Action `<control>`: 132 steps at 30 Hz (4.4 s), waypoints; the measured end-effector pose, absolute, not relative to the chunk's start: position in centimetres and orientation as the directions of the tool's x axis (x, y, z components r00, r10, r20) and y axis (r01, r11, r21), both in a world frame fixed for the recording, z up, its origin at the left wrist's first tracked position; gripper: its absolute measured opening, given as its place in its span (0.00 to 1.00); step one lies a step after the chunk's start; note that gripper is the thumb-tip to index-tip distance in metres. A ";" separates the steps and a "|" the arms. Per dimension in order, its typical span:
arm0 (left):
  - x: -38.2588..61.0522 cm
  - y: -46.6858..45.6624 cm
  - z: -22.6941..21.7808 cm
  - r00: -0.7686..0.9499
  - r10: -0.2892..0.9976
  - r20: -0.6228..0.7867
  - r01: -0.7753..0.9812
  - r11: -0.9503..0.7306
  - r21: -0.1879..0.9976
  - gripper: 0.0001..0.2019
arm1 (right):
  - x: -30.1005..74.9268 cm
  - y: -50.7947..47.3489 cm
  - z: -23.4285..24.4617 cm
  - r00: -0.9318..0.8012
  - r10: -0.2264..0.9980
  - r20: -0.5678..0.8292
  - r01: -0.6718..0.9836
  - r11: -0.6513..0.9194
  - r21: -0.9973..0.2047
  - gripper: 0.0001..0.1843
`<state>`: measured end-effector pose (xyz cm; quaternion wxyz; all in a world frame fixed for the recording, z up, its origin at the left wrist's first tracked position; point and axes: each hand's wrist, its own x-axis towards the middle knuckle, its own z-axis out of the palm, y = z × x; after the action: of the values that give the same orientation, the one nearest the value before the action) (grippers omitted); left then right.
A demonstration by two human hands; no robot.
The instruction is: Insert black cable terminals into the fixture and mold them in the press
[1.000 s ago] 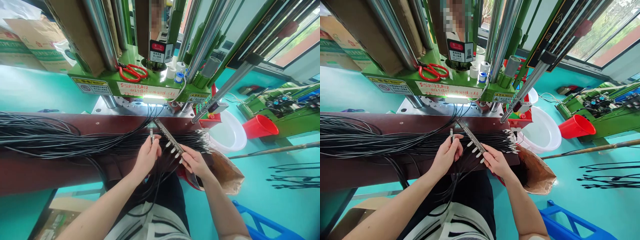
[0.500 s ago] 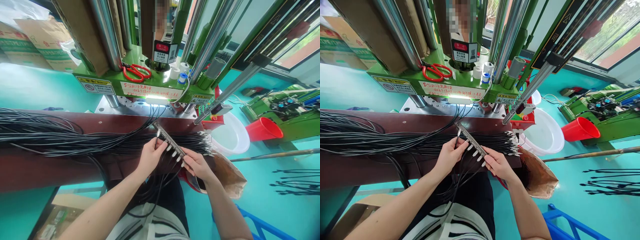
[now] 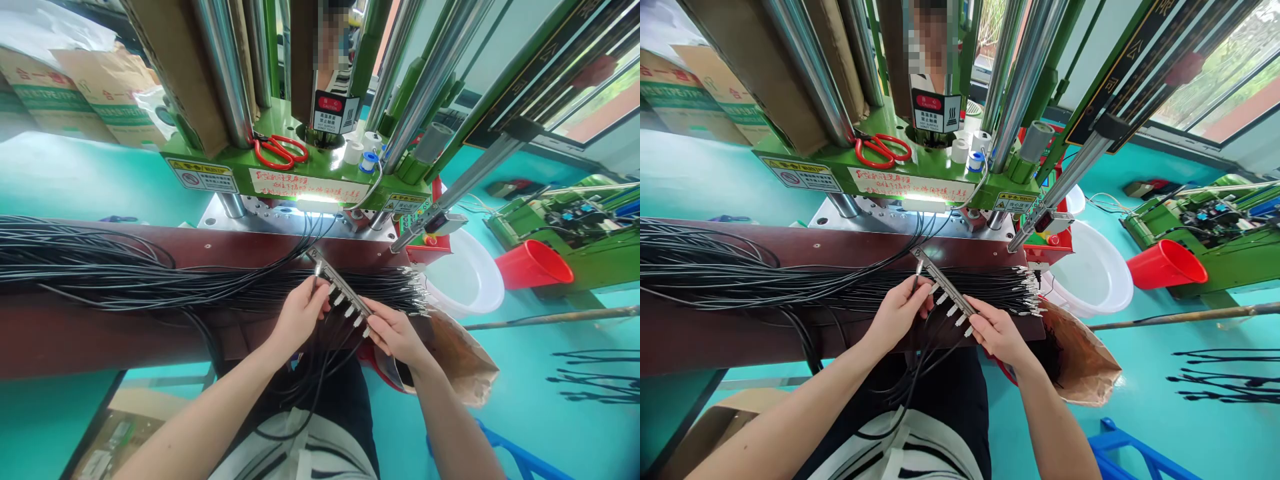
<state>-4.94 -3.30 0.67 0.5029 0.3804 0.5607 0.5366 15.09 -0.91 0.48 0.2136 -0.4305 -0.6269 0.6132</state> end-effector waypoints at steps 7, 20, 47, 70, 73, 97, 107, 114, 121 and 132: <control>-6.7 -4.4 0.9 -0.146 0.968 -0.206 -0.193 0.176 0.965 0.14 | 15.2 -0.8 0.6 -0.530 0.807 -0.260 0.216 -0.168 -0.962 0.26; -6.7 -3.7 0.0 -0.151 0.969 -0.194 0.042 0.202 0.978 0.12 | 15.6 -0.7 0.1 -0.603 0.760 -0.242 0.303 -0.063 -0.951 0.26; -11.9 -2.4 5.5 -0.003 0.999 0.054 0.774 -0.032 0.633 0.12 | 12.9 14.2 5.9 -0.766 0.547 -0.339 0.611 0.455 -0.648 0.12; -19.2 5.4 -1.3 0.017 0.990 -0.137 0.899 0.045 0.435 0.13 | 11.0 15.1 -0.7 -0.551 0.827 0.108 0.558 0.462 -0.690 0.11; -19.0 5.0 -1.0 0.011 0.990 -0.141 0.899 0.053 0.436 0.12 | 11.0 14.8 -0.7 -0.559 0.817 0.143 0.565 0.502 -0.655 0.11; -18.7 4.8 -0.8 0.034 0.996 -0.087 0.892 0.010 0.452 0.10 | 11.3 14.5 -1.0 -0.574 0.799 0.179 0.590 0.555 -0.586 0.11; -18.5 4.6 -0.5 0.027 0.996 -0.081 0.889 0.014 0.458 0.10 | 11.3 14.6 -0.9 -0.573 0.802 0.169 0.596 0.549 -0.587 0.11; -18.7 4.8 -0.9 0.031 0.997 -0.069 0.886 0.004 0.464 0.10 | 11.3 14.5 -0.8 -0.569 0.805 0.170 0.595 0.545 -0.591 0.11; -18.6 4.9 -0.9 0.020 0.998 -0.066 0.881 0.013 0.473 0.09 | 11.3 14.4 -0.6 -0.575 0.800 0.170 0.592 0.550 -0.589 0.11; -18.7 4.8 -0.8 0.020 0.997 -0.073 0.882 0.017 0.472 0.10 | 11.3 14.5 -0.6 -0.577 0.802 0.154 0.607 0.548 -0.575 0.12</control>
<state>-18.65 4.84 -0.84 0.1990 0.6859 0.6848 0.1453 11.35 14.46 -0.62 0.2044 -0.4117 -0.8557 0.2376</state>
